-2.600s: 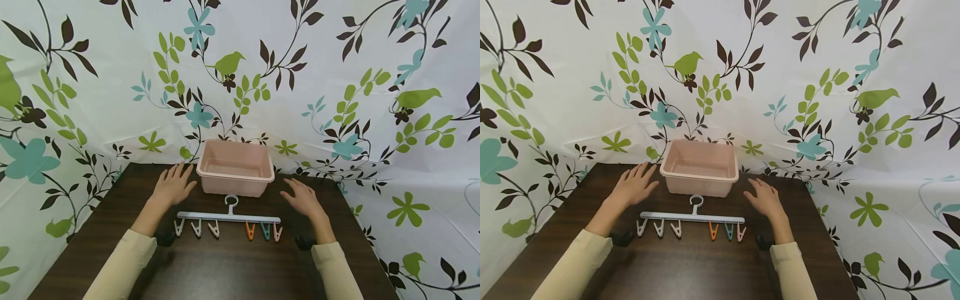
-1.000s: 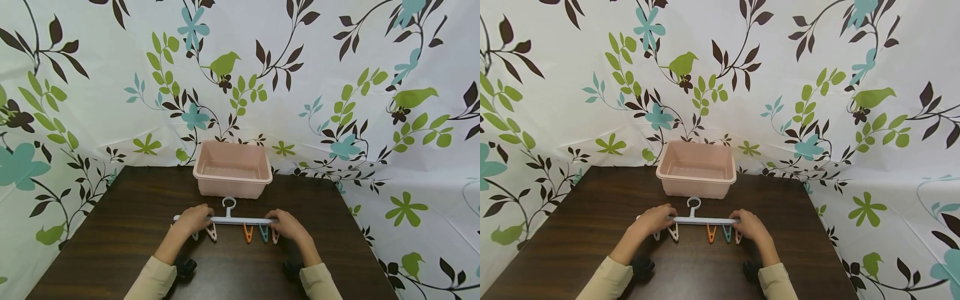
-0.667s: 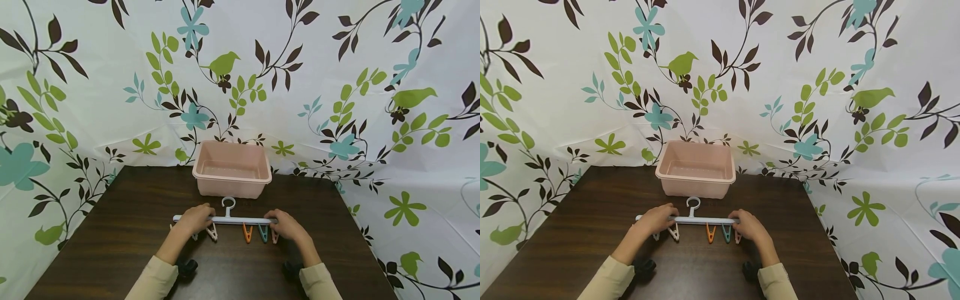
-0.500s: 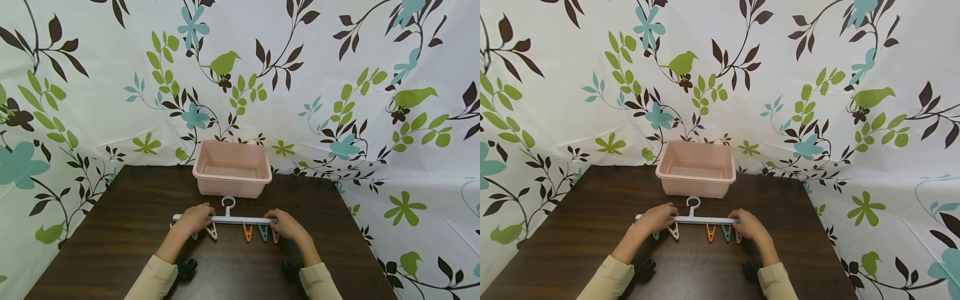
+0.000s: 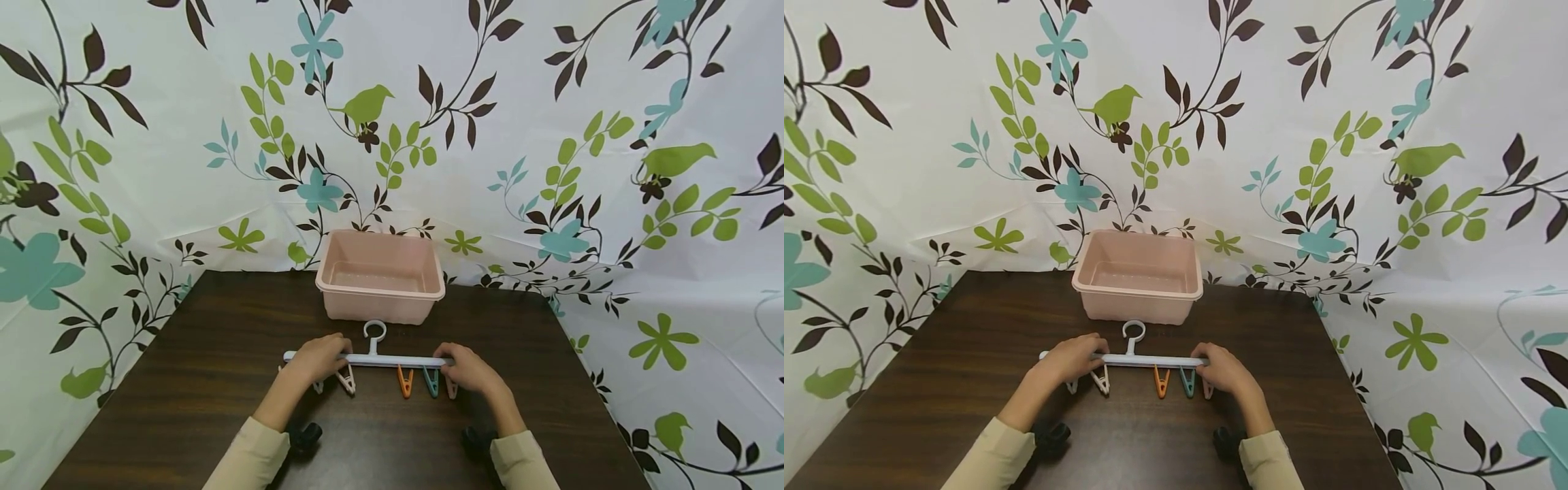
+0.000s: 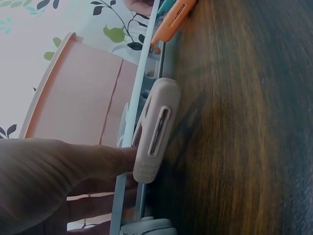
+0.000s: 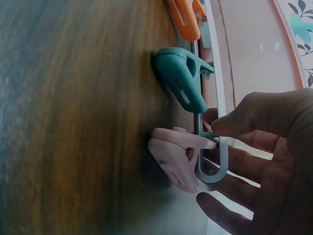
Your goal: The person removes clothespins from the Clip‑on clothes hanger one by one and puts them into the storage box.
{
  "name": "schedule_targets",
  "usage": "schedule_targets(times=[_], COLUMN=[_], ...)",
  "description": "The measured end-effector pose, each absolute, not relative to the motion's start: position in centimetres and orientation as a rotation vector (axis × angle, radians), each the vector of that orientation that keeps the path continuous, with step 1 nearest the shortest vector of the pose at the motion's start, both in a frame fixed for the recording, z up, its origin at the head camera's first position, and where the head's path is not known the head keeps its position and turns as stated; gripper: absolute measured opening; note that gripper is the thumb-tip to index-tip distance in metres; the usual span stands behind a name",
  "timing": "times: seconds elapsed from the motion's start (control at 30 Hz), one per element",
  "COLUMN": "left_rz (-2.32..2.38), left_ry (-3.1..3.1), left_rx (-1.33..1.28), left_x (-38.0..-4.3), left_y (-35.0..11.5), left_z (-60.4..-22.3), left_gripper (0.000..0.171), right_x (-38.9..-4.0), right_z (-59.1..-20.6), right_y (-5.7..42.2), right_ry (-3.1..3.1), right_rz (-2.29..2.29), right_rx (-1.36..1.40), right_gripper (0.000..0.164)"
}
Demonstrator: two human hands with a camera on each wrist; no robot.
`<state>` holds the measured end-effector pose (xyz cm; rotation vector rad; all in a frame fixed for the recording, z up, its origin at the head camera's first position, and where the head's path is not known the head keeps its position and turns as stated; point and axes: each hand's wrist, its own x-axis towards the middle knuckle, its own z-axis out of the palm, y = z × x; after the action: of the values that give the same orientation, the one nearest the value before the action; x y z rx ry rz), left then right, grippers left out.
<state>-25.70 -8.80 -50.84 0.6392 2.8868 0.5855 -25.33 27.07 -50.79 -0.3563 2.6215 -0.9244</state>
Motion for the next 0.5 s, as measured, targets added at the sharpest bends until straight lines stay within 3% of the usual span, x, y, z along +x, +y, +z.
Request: schedule_targets(times=[0.5], left_rz=[0.582], left_ry=[2.853], left_rx=[0.580], left_x=[-25.70], left_y=[-8.97], left_z=[-50.30], left_gripper=[0.010], right_x=[-25.46], right_z=[-50.73], right_y=[27.20], right_ry=[2.555], right_rz=[-1.034], right_rx=[-0.366], right_gripper=[0.011])
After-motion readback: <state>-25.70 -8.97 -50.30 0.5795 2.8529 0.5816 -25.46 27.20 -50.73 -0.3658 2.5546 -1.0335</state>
